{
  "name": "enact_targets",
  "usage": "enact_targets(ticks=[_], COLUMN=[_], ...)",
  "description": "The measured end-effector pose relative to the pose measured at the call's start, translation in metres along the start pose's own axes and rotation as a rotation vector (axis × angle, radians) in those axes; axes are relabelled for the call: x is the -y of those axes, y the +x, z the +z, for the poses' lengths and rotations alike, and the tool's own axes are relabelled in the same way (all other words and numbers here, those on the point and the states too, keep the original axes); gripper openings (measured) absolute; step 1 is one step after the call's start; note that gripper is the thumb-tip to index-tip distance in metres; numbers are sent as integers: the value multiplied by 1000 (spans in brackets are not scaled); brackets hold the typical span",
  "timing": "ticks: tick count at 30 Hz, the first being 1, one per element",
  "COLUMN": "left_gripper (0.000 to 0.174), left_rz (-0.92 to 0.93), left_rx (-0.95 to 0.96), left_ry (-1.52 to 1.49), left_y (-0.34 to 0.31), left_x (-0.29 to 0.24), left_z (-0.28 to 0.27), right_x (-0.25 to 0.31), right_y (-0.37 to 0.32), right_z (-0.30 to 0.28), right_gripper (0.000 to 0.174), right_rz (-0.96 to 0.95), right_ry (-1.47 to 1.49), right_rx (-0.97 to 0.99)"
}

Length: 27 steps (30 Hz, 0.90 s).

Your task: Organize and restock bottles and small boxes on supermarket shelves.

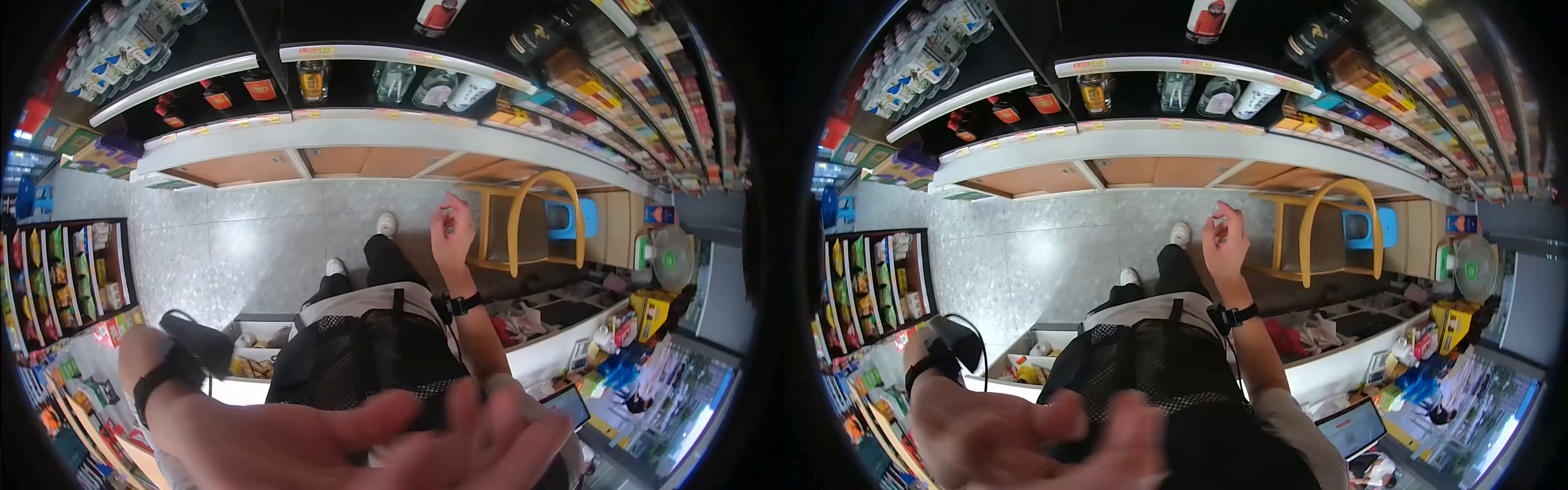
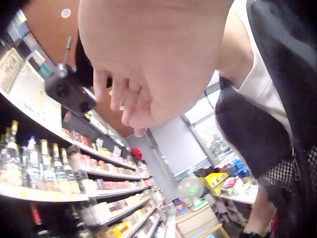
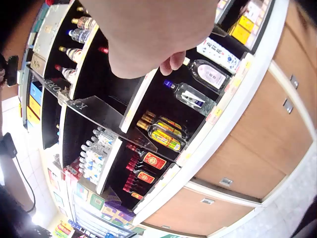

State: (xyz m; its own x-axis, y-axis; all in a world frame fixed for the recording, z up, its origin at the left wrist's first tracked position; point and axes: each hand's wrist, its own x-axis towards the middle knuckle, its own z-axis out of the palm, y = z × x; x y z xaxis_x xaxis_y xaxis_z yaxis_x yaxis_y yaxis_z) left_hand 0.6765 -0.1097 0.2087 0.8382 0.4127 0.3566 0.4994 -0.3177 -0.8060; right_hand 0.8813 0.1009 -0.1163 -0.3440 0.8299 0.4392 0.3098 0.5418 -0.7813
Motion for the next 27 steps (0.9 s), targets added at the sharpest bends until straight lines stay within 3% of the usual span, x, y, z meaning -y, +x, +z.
enact_targets(ticks=[2, 3, 4, 6, 8, 9, 10, 11, 12, 13, 14, 17, 19, 22, 27], left_gripper=[34, 37, 49, 19, 31, 31, 19, 31, 45, 63, 76, 72, 73, 68, 65], left_rz=[-607, -269, 14, -193, -851, -905, -1026, -1390, -1464, -1428, -1532, -1550, -1819, -1767, -1768], left_rx=[9, 24, 382, -358, 5, -114, -40, -24, -63, -71, -12, -112, 122, -5, -29], left_ry=[-394, 66, -744, -527, -880, -761, -886, -844, -670, -538, -566, -355, -800, -694, -785], left_y=[58, 58, 79, 80, 93, 83, 69, 65, 49, 36, 35, 37, 38, 30, 23], left_x=[-18, 7, 66, 63, 42, 58, 66, 56, 43, 36, 32, 26, 27, 17, 19], left_z=[24, 54, 37, 128, 154, 187, 220, 261, 313, 353, 375, 427, 439, 453, 454], right_x=[-12, -18, -24, -36, -49, -87, -84, -95, -112, -126, -139, -176, -205, -218, -225], right_y=[12, 21, 29, 48, 75, 77, 86, 93, 97, 102, 108, 114, 116, 123, 129], right_z=[2, -1, -2, -9, -26, -23, -36, -46, -55, -67, -78, -109, -118, -123, -103], right_gripper=[34, 34, 34, 33, 38, 38, 36, 35, 33, 31, 31, 30, 30, 30, 31], right_rz=[24, 12, 11, 7, 9, -44, 63, 110, 138, 141, 135, 220, 312, 308, 313], right_ry=[26, 38, 28, 32, -217, -94, 15, -3, 39, 29, 42, -60, -53, -66, -40], right_rx=[51, 55, 63, 52, 144, 101, 82, 79, 57, 53, 53, 100, 86, 76, 151])
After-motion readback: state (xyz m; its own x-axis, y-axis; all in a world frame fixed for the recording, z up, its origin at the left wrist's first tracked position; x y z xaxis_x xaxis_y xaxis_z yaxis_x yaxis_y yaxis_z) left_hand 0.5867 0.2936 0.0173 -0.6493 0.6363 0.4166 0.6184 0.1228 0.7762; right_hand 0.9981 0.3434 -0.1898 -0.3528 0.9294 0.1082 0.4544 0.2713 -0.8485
